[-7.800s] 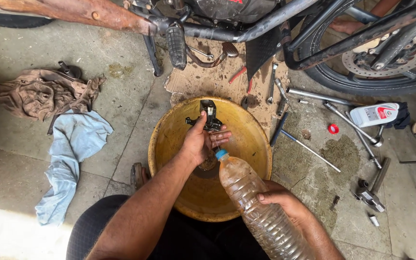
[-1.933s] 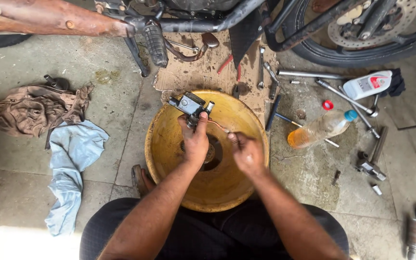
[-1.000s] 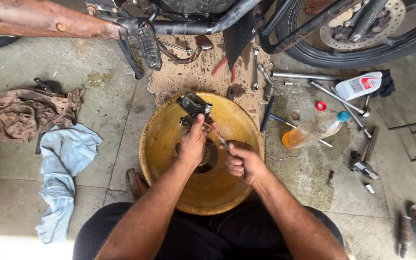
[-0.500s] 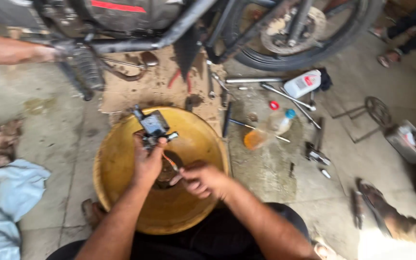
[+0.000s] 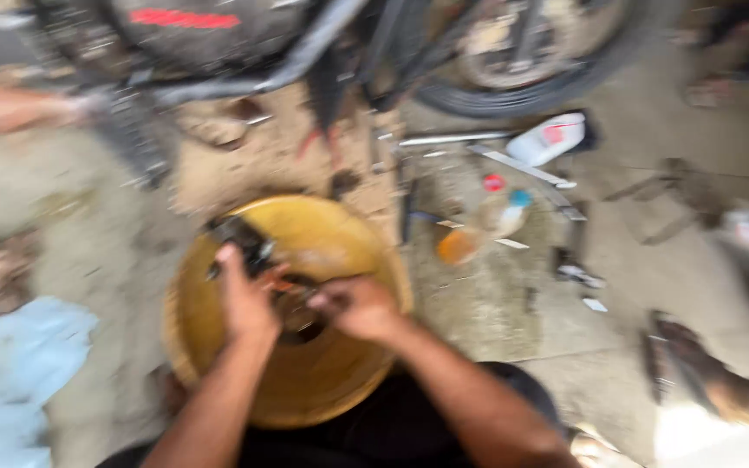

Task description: Cleaning a motorcycle mechanical part using fuel and a brush over a basin.

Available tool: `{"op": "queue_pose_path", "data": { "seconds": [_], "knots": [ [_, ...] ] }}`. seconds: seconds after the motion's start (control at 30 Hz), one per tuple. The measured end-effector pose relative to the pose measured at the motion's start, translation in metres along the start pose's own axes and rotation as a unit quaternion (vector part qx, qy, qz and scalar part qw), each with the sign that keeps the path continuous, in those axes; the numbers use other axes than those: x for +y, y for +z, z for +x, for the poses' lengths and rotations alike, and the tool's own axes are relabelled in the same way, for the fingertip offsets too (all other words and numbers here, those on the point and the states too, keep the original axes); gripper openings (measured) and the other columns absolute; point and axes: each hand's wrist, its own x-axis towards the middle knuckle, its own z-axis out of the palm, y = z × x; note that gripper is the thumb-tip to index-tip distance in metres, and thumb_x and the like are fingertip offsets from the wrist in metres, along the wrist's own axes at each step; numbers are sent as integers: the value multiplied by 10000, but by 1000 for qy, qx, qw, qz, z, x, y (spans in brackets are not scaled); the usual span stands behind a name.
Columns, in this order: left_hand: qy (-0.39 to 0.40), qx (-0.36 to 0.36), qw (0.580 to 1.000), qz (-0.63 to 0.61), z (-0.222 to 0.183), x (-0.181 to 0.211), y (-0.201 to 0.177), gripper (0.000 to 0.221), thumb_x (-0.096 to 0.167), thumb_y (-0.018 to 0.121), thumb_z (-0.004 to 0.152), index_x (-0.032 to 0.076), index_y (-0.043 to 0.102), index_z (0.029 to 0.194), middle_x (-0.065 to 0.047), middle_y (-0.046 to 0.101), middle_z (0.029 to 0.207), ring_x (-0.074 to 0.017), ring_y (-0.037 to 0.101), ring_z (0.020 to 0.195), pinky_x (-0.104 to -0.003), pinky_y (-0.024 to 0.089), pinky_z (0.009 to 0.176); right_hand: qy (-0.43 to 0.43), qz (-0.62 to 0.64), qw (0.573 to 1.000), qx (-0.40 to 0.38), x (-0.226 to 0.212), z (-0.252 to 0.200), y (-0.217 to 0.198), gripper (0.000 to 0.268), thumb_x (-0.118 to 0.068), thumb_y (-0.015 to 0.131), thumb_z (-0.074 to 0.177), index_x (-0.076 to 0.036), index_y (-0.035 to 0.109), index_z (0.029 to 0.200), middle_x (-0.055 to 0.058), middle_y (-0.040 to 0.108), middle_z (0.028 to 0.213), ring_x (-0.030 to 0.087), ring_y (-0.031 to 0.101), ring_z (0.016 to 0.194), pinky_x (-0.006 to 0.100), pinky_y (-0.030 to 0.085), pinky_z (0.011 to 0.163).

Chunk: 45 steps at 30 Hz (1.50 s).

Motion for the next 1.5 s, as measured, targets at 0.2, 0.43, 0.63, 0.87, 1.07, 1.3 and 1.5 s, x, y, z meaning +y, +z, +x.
{"op": "queue_pose_path", "data": {
  "seconds": [0.2,0.43,0.63,0.87,1.07,1.3,1.5],
  "knots": [
    [58,111,986,110,38,27,0,569,486,683,946,100,493,1320,-66,671,1092,-144,636,733,-297,561,635,-128,-12,991,24,95,18,-2,225,-269,662,1021,-122,771,1152,83,785,930,140,717,776,367,590,725],
    [4,92,984,154,39,18,-5,563,522,646,959,70,522,1272,-79,694,1035,-161,687,676,-286,568,631,-299,-732,454,410,190,43,64,459,-265,359,1188,-164,525,772,-20,439,609,76,391,470,251,362,374],
    [-51,43,991,116,34,32,-3,624,542,661,931,44,530,1284,-111,685,1021,-213,714,707,-323,580,644,-74,-510,840,172,128,45,38,196,-229,450,1062,-178,629,999,18,568,760,106,515,529,291,479,442],
    [-119,2,992,34,20,44,13,733,530,673,882,58,471,1405,-98,665,1156,-303,765,897,-412,629,788,144,-172,972,-74,38,1,-39,302,-240,584,971,-228,728,1236,52,734,883,145,610,580,349,555,529],
    [-106,-38,992,56,20,26,9,648,539,646,931,69,526,1361,-80,682,1152,-280,761,962,-396,560,836,90,-62,994,-2,6,-19,-38,280,-283,713,929,-271,774,1202,0,807,885,123,643,573,320,604,575],
    [96,-33,961,259,13,-20,4,551,522,624,984,87,480,1290,-76,687,1193,-191,622,1107,-342,475,957,-185,-299,912,212,-5,-14,-3,220,-213,719,906,-202,785,1115,38,778,866,207,729,702,356,610,616],
    [-7,-119,986,118,3,8,7,505,487,609,993,62,535,1256,-105,681,1128,-242,649,1065,-389,497,927,-133,-68,981,125,30,-10,20,148,-240,730,960,-160,765,1080,54,726,768,133,658,574,316,530,524]
  ]
}}
